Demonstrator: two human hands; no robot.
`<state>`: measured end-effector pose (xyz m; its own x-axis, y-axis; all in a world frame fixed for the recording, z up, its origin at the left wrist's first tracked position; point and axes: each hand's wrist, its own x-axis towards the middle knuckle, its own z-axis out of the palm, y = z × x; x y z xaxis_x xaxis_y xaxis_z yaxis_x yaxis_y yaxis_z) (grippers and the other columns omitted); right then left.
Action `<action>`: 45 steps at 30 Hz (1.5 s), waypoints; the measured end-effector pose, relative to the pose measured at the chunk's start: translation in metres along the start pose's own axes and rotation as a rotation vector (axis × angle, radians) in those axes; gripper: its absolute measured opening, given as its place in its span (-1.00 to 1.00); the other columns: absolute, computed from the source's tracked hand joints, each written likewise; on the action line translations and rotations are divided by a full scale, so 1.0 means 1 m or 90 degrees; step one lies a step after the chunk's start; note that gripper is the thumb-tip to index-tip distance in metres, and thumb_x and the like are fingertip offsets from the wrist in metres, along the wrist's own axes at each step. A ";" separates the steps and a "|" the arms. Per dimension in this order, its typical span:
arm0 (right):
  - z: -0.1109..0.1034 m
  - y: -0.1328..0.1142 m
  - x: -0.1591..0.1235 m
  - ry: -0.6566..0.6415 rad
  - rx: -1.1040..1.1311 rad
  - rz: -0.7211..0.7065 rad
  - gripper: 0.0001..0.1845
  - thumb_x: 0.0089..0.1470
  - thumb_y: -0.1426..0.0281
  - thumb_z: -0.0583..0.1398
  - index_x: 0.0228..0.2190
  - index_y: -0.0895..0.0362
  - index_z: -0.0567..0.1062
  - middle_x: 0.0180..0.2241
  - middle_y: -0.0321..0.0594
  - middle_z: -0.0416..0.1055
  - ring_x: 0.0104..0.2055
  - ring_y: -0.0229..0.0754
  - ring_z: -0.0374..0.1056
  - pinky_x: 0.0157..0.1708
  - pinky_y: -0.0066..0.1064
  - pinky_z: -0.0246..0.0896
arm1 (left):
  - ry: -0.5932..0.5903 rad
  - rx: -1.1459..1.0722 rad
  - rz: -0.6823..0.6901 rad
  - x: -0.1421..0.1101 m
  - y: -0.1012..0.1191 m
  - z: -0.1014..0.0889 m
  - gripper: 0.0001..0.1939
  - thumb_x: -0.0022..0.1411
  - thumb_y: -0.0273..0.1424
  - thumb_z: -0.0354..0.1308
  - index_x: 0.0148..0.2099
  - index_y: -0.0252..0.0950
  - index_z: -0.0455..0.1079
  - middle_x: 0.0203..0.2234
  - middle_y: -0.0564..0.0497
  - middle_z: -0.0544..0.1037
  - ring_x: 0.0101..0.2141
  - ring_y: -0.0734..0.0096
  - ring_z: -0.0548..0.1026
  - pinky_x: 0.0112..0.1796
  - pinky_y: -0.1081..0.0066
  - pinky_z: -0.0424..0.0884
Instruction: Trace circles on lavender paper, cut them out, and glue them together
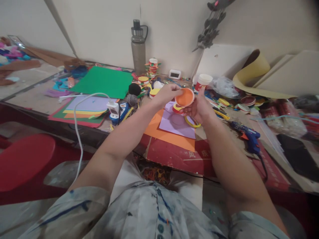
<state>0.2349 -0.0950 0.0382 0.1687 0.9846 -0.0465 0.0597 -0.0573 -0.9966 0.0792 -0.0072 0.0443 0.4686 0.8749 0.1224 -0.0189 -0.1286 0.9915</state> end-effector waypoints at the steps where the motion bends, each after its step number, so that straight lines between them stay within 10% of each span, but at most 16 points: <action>1: -0.004 -0.001 0.000 0.025 -0.063 -0.024 -0.15 0.25 -0.47 0.07 -0.24 0.06 0.59 -0.41 -0.10 0.58 -0.44 -0.09 0.48 -0.46 -0.31 0.35 | 0.024 -0.036 -0.024 0.002 -0.001 -0.001 -0.77 0.32 -0.36 0.42 -0.32 -0.29 0.45 -0.45 0.08 0.51 -0.42 0.51 0.45 -0.24 0.39 0.43; 8: -0.022 -0.003 -0.005 -0.066 -0.597 -0.153 -0.74 0.11 0.18 0.50 -0.32 0.09 0.67 -0.31 -0.15 0.65 -0.30 -0.05 0.50 -0.22 -0.22 0.33 | 0.158 -0.226 -0.094 0.019 -0.013 -0.017 -0.86 0.26 -0.48 0.28 -0.29 -0.22 0.36 -0.39 0.03 0.57 -0.21 0.27 0.62 0.03 0.07 0.62; 22: -0.004 0.006 -0.012 -0.254 -0.808 -0.179 -0.42 0.09 0.32 0.50 0.13 0.18 0.65 0.14 0.18 0.61 0.08 0.25 0.58 -0.02 -0.06 0.46 | -0.034 -0.212 -0.034 0.023 -0.014 -0.029 -0.52 0.23 0.06 0.33 -0.08 -0.25 0.58 -0.14 -0.29 0.75 0.13 -0.20 0.66 0.05 -0.16 0.66; 30: -0.007 -0.005 -0.023 -0.188 -0.734 -0.174 -0.88 0.23 0.37 0.34 -0.27 0.08 0.74 -0.31 -0.10 0.68 -0.30 0.00 0.54 -0.26 -0.18 0.32 | -0.049 -0.325 -0.090 0.022 -0.015 -0.026 -0.60 0.38 0.01 0.25 -0.12 -0.24 0.55 -0.14 -0.22 0.75 0.06 0.00 0.66 0.05 -0.01 0.66; 38: -0.019 -0.002 -0.006 0.153 -0.291 -0.280 -0.74 0.28 0.16 0.36 -0.34 0.07 0.69 -0.47 -0.20 0.59 -0.44 -0.07 0.53 -0.38 -0.20 0.47 | 0.026 -0.280 -0.108 0.015 -0.011 -0.011 -0.44 0.29 0.22 0.36 -0.17 -0.21 0.57 -0.27 -0.15 0.74 0.00 0.00 0.72 0.04 0.12 0.65; 45: -0.006 0.020 0.018 0.208 0.011 -0.241 -0.81 0.15 0.25 0.45 -0.37 0.04 0.58 -0.48 -0.28 0.55 -0.50 -0.12 0.54 -0.48 -0.23 0.58 | -0.054 -0.389 -0.135 -0.003 -0.004 0.020 -0.61 0.45 -0.01 0.33 -0.21 -0.24 0.53 -0.36 -0.09 0.72 -0.07 0.11 0.71 0.01 0.21 0.64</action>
<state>0.2455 -0.0794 0.0177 0.4380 0.8322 0.3400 0.1611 0.2994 -0.9404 0.0951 -0.0186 0.0391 0.5848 0.8091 -0.0578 -0.4058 0.3535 0.8428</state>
